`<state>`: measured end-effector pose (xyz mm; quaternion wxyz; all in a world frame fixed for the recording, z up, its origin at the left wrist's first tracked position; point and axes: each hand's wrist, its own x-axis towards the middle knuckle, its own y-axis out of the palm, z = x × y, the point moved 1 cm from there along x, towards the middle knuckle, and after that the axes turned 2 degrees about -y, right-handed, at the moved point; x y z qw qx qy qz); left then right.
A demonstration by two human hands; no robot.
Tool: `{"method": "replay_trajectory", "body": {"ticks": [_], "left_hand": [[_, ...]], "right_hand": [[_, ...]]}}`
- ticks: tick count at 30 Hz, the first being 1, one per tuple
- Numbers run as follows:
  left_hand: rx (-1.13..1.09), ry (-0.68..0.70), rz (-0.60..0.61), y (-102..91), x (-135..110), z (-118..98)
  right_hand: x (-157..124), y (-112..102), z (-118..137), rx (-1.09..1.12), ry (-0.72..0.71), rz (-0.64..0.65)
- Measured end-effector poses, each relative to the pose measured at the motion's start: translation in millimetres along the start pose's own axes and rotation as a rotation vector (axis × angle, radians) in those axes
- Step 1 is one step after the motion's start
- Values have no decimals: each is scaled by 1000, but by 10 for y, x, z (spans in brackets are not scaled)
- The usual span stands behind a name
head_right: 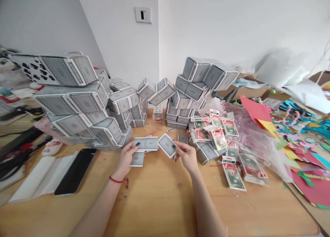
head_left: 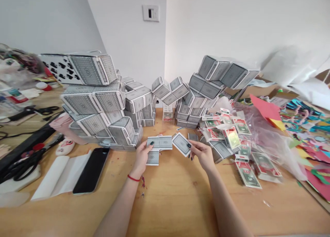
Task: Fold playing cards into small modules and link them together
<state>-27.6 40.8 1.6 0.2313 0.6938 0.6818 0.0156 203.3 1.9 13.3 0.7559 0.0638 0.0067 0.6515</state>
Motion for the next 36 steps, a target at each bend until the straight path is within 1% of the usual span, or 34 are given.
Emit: {"method": "replay_trajectory", "body": {"ticks": [4,7,10,13,21,26,33,36], "left_hand": [[21,40,24,-1,11,2],[56,66,57,-5,10,4],[90,71,97,0,0,13],[105,61,112,16,-10,28],[129,72,129,24,-1,35],[148,66,153,9,12,55],[224,55,214,1,7,87],[222,48,214,11,-2,81]], "right_hand": [[5,-31,-33,-55,19,60],[11,-43,-67,-87,22,79],[16,-72,-96,-120,29,100],[18,-111,-114,-159,39,122],[-1,-162,-98,-262,45,122],[5,-203,-120,-272,53,163],[9,-211,-131,-286,66,173],[13,-198,-145,-268,55,157]]}}
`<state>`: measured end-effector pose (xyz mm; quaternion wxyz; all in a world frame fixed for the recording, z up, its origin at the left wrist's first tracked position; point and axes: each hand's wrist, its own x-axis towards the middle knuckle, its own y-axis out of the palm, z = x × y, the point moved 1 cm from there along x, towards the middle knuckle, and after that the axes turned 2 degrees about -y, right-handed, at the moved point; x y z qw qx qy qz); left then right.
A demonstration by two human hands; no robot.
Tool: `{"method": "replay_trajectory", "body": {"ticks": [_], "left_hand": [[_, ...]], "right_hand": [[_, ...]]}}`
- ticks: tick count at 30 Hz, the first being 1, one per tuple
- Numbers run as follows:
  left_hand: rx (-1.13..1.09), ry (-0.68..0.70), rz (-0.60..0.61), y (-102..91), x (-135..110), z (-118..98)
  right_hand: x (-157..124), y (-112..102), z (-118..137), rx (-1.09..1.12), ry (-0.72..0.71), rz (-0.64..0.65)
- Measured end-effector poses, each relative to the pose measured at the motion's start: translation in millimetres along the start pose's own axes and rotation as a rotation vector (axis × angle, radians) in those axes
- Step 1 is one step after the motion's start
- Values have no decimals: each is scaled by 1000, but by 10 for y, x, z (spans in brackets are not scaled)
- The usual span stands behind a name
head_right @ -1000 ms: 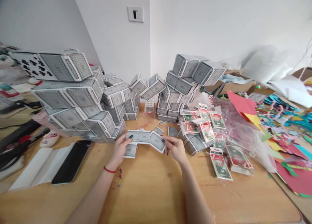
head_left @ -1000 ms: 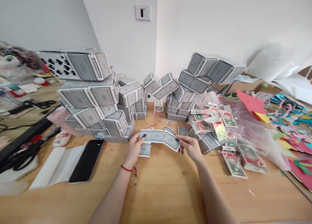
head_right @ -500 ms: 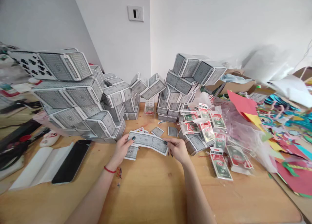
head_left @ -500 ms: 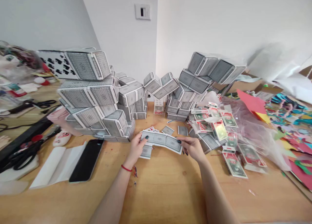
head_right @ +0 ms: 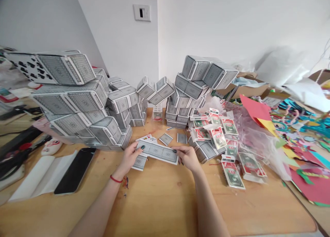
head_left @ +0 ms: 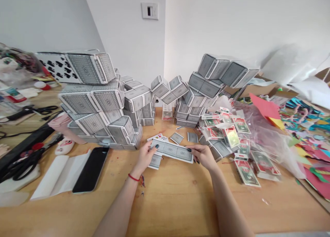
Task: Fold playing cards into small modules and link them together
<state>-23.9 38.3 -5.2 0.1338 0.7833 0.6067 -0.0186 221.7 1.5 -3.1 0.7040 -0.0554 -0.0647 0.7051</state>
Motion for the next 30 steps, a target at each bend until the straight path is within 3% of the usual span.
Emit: {"method": "replay_trajectory", "body": {"ticks": [20,26,30], "left_hand": [[58,57,26,95,-41,34],[61,310,45,94,-100,-73],[168,475,43,96,-166,-127]], "right_hand": [[52,223,-51,89,0,-64],[60,229,46,196,-57,-218],[31,200,75,358,-18,-152]]}}
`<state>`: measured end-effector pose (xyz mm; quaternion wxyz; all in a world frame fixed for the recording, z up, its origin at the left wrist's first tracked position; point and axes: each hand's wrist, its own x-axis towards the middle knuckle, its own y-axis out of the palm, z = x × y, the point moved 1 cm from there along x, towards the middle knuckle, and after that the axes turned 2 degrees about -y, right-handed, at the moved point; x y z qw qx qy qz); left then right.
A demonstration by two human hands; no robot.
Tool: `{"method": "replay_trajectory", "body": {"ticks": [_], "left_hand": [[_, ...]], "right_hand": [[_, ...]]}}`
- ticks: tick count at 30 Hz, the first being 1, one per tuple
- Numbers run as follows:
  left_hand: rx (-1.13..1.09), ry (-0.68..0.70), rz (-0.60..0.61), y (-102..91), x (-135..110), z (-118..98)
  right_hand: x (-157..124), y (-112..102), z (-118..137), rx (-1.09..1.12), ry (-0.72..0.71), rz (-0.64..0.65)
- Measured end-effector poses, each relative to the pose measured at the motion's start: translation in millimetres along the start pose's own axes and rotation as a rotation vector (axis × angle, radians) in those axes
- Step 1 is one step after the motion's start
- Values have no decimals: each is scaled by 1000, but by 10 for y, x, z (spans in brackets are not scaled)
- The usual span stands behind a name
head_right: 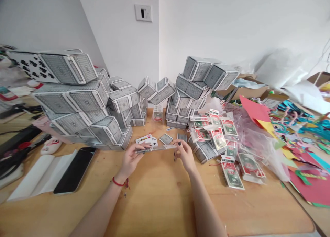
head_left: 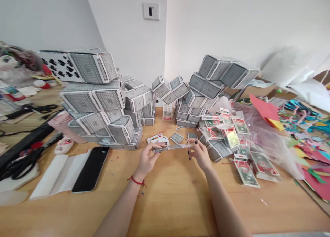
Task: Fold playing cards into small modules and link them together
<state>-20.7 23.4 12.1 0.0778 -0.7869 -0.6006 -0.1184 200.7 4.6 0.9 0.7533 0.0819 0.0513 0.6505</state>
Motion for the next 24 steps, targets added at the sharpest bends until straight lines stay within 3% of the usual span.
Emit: {"method": "replay_trajectory", "body": {"ticks": [4,7,12,15,19,24], "left_hand": [[244,136,-24,-4,-13,-102],[277,130,-77,-13,-3,-140],[-166,-125,-73,1,11,-60],[-378,-329,-43,39,15,22],[-356,-506,-7,63,25,130],[-307,-499,-98,12,47,197]], "right_hand": [[-32,37,-1,47,165,161],[-34,70,-9,-1,188,207],[-14,79,-10,-95,20,71],[-21,93,-35,-132,-17,56],[-24,123,-72,-117,-3,71],[7,121,-107,-120,74,175]]}}
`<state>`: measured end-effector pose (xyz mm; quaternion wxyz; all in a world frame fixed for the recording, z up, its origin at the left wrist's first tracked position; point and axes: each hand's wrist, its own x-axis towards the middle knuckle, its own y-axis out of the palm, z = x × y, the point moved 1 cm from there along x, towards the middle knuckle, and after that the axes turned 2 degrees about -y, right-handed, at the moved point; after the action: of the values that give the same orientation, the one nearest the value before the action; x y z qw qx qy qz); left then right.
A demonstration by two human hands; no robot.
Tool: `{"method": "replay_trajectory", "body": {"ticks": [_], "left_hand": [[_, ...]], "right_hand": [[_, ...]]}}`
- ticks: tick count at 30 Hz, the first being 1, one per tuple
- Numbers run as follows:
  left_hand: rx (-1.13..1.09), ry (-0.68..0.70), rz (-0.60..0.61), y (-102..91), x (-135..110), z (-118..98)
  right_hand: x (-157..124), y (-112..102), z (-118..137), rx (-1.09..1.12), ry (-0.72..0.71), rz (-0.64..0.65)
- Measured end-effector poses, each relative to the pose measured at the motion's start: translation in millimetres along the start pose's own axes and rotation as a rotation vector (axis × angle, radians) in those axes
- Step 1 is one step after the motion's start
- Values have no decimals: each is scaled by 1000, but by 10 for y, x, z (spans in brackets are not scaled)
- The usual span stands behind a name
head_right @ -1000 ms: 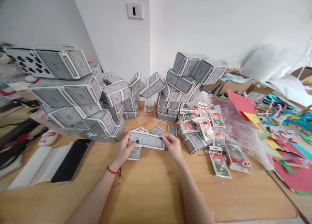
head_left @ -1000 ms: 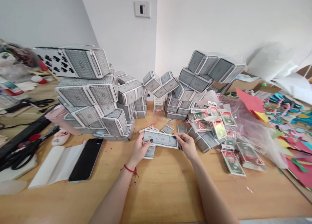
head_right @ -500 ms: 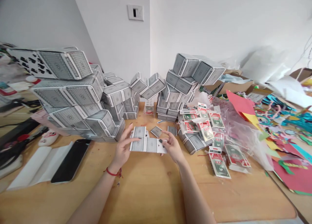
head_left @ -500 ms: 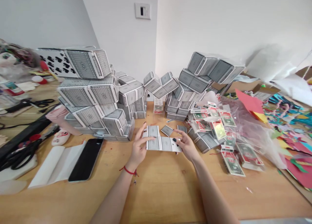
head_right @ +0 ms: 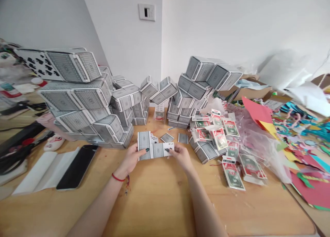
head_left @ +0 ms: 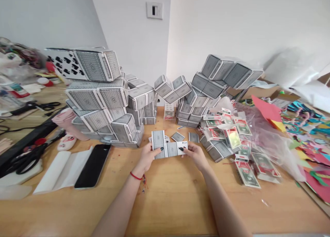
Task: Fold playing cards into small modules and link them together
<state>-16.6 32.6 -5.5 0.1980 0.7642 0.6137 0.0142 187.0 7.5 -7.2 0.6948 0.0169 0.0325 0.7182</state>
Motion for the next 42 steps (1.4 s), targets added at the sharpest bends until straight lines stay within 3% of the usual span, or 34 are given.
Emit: {"method": "replay_trajectory", "body": {"ticks": [6,10,27,42], "left_hand": [[75,68,69,32,-3,-8],[107,67,14,30,9,22],[133,87,-51,-53,65,77],[162,128,7,-89,49,14]], "right_hand": [[7,-29,-125,-110,73,61],[9,5,-181,-120,90,94],[9,135,-233,-99,37,54],[21,-4,-209,-90,12,38]]}}
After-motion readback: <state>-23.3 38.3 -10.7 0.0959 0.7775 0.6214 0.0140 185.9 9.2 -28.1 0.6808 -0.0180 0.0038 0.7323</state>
